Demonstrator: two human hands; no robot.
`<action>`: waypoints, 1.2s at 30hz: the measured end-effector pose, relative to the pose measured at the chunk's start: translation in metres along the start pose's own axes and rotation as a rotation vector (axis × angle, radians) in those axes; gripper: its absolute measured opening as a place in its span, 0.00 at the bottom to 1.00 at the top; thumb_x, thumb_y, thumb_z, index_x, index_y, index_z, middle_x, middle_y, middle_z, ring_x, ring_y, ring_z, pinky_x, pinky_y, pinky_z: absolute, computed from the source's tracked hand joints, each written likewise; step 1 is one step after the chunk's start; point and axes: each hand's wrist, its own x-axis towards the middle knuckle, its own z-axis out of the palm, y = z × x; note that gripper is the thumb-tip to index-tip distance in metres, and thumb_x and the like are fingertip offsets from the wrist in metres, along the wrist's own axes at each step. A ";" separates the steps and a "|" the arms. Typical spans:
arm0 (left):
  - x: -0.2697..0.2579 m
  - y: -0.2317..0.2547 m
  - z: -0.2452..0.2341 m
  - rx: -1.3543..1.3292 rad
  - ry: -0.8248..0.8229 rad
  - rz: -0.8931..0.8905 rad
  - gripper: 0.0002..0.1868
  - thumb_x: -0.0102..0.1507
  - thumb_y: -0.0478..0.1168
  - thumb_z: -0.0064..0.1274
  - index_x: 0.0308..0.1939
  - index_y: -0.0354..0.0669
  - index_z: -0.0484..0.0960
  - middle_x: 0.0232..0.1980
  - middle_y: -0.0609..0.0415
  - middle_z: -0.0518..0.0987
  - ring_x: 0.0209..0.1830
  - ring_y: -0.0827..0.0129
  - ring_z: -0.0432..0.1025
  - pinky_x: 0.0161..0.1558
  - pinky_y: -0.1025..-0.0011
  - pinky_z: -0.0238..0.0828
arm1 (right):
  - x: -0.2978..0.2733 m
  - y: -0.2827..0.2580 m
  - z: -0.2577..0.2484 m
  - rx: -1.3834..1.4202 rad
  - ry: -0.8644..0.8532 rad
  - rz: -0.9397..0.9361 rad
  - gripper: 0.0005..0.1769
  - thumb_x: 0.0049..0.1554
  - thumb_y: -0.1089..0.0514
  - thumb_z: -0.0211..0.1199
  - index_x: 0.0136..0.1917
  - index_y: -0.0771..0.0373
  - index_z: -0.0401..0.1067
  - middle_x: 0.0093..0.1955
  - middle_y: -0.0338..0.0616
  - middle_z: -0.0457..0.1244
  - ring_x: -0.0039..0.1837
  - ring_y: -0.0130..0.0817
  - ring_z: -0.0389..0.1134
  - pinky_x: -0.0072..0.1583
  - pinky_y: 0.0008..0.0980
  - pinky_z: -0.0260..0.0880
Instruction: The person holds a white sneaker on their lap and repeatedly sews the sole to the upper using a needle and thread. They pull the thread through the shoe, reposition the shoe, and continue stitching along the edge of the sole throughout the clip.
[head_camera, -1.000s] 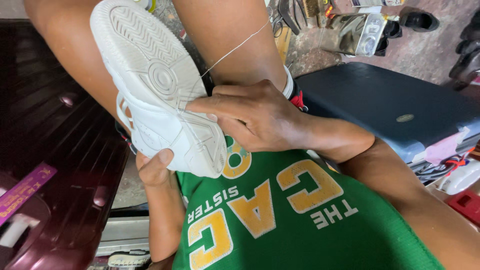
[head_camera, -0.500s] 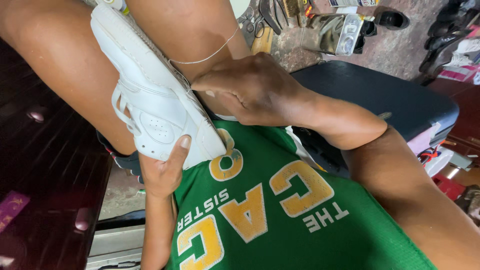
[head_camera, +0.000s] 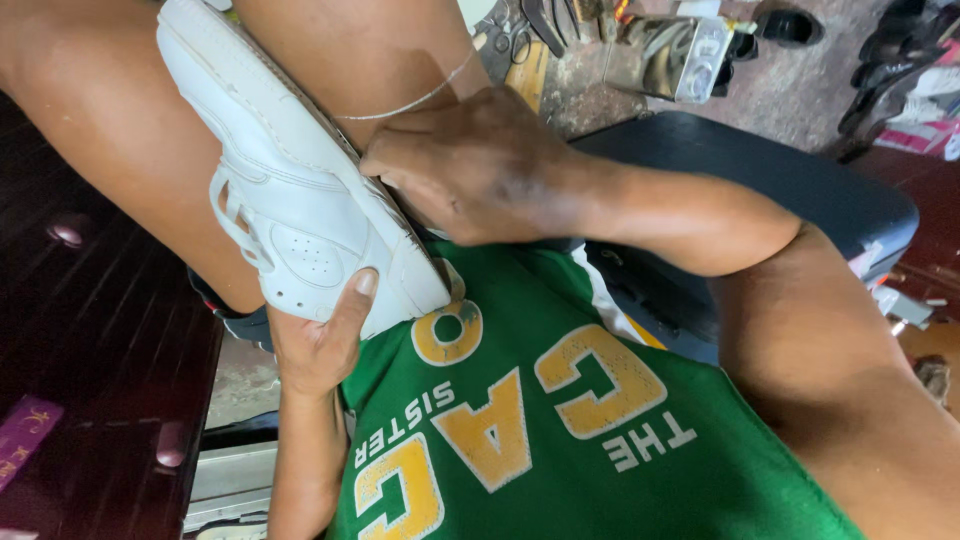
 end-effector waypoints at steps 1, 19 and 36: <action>-0.003 -0.001 0.001 -0.038 0.009 0.000 0.19 0.67 0.31 0.55 0.62 0.29 0.74 0.58 0.51 0.78 0.57 0.69 0.71 0.64 0.73 0.67 | -0.004 0.003 -0.002 0.019 0.001 -0.026 0.07 0.64 0.63 0.67 0.55 0.59 0.74 0.46 0.40 0.69 0.47 0.41 0.74 0.47 0.40 0.71; 0.008 0.001 0.005 0.141 0.032 0.063 0.20 0.66 0.34 0.59 0.60 0.29 0.75 0.55 0.46 0.80 0.54 0.63 0.74 0.62 0.69 0.70 | -0.001 0.012 0.000 -0.172 -0.022 -0.102 0.10 0.60 0.59 0.69 0.56 0.57 0.75 0.50 0.34 0.69 0.45 0.35 0.72 0.42 0.36 0.71; 0.001 -0.013 0.000 -0.051 0.037 -0.005 0.23 0.65 0.29 0.58 0.64 0.28 0.74 0.59 0.47 0.79 0.58 0.65 0.74 0.65 0.71 0.69 | 0.023 -0.004 0.004 -0.019 -0.040 -0.008 0.07 0.64 0.60 0.64 0.53 0.61 0.68 0.45 0.40 0.64 0.45 0.40 0.70 0.48 0.40 0.68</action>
